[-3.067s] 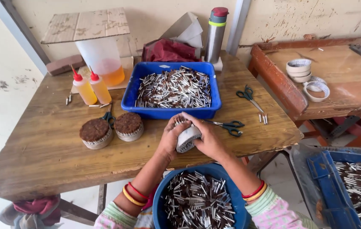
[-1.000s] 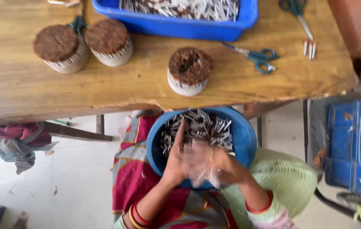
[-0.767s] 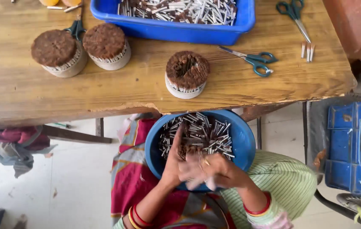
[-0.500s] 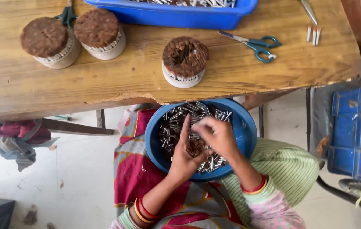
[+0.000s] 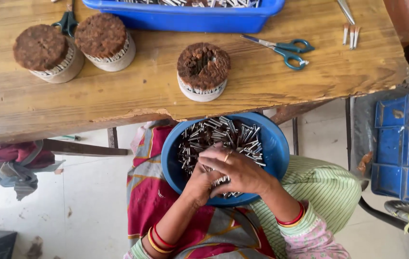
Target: The recorder is seen picking up small filter components from a bowl on their lap and organizing them into circular bundles on a work table.
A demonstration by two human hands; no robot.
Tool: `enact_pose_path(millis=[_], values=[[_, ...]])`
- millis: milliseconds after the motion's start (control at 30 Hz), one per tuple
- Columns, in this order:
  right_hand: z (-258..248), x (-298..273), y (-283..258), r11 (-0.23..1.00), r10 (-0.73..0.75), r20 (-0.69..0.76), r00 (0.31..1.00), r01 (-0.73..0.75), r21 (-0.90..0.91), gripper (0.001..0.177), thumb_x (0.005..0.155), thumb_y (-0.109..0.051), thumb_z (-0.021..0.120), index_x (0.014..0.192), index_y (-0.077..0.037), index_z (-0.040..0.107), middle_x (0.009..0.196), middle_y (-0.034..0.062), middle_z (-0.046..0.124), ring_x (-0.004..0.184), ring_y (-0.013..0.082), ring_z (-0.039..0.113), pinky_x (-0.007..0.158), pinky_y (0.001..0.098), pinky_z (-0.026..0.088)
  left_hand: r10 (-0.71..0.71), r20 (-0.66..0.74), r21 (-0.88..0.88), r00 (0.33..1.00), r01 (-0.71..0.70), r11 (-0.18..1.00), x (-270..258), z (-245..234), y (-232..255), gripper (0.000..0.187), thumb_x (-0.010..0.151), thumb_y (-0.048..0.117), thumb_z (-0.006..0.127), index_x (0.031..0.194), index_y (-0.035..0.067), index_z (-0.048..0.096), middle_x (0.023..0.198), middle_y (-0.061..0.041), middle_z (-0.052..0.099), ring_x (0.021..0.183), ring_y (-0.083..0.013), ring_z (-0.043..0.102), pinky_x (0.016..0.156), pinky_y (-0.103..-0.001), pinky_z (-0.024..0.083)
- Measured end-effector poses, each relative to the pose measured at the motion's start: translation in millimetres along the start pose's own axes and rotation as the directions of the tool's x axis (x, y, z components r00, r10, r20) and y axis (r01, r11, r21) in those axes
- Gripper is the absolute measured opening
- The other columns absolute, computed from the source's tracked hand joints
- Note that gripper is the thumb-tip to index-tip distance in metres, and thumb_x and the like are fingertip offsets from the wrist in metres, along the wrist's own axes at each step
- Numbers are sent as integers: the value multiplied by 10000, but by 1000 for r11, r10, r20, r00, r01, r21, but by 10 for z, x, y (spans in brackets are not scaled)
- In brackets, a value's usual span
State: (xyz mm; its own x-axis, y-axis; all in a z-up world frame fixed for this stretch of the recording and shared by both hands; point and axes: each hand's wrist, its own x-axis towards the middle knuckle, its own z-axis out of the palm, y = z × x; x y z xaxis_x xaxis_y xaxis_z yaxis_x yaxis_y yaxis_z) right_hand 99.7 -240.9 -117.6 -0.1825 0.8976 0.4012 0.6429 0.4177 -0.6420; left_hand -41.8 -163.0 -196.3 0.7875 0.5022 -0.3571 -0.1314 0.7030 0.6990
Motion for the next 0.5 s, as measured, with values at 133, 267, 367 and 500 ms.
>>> enact_pose_path(millis=[133,267,367,500], values=[[106,-145,80,994,89,40,995,-86,-74,958,700,-300,910,1525,-143,450,1296,88,645,1194,323,651,996,413,549,-155,151,-92,976,170,981,-87,49,144,791,787,-43,718,1508,108,429,1312,-65,605,1230,-221,595,968,-334,549],[34,-106,-31,996,70,-161,984,-77,-36,823,705,-357,879,1424,-111,563,1233,115,689,1104,285,690,935,381,576,-127,159,-104,979,144,984,-139,170,328,791,805,-24,737,1523,74,420,1345,-77,618,1227,-219,617,983,-345,561],[-45,-190,85,956,287,-307,907,-253,146,568,778,-322,835,1266,-75,681,1010,79,709,920,195,697,817,318,575,7,134,18,991,-9,1000,-179,247,458,819,805,-56,752,1532,75,400,1244,-97,664,1100,-210,660,921,-339,582],[138,-637,607,736,562,-128,818,-423,529,134,917,-144,838,899,-30,770,792,10,678,698,70,566,623,238,442,216,181,241,959,-256,936,-156,219,436,824,842,-92,766,1550,61,373,1178,-88,716,1066,-154,682,935,-285,590]])
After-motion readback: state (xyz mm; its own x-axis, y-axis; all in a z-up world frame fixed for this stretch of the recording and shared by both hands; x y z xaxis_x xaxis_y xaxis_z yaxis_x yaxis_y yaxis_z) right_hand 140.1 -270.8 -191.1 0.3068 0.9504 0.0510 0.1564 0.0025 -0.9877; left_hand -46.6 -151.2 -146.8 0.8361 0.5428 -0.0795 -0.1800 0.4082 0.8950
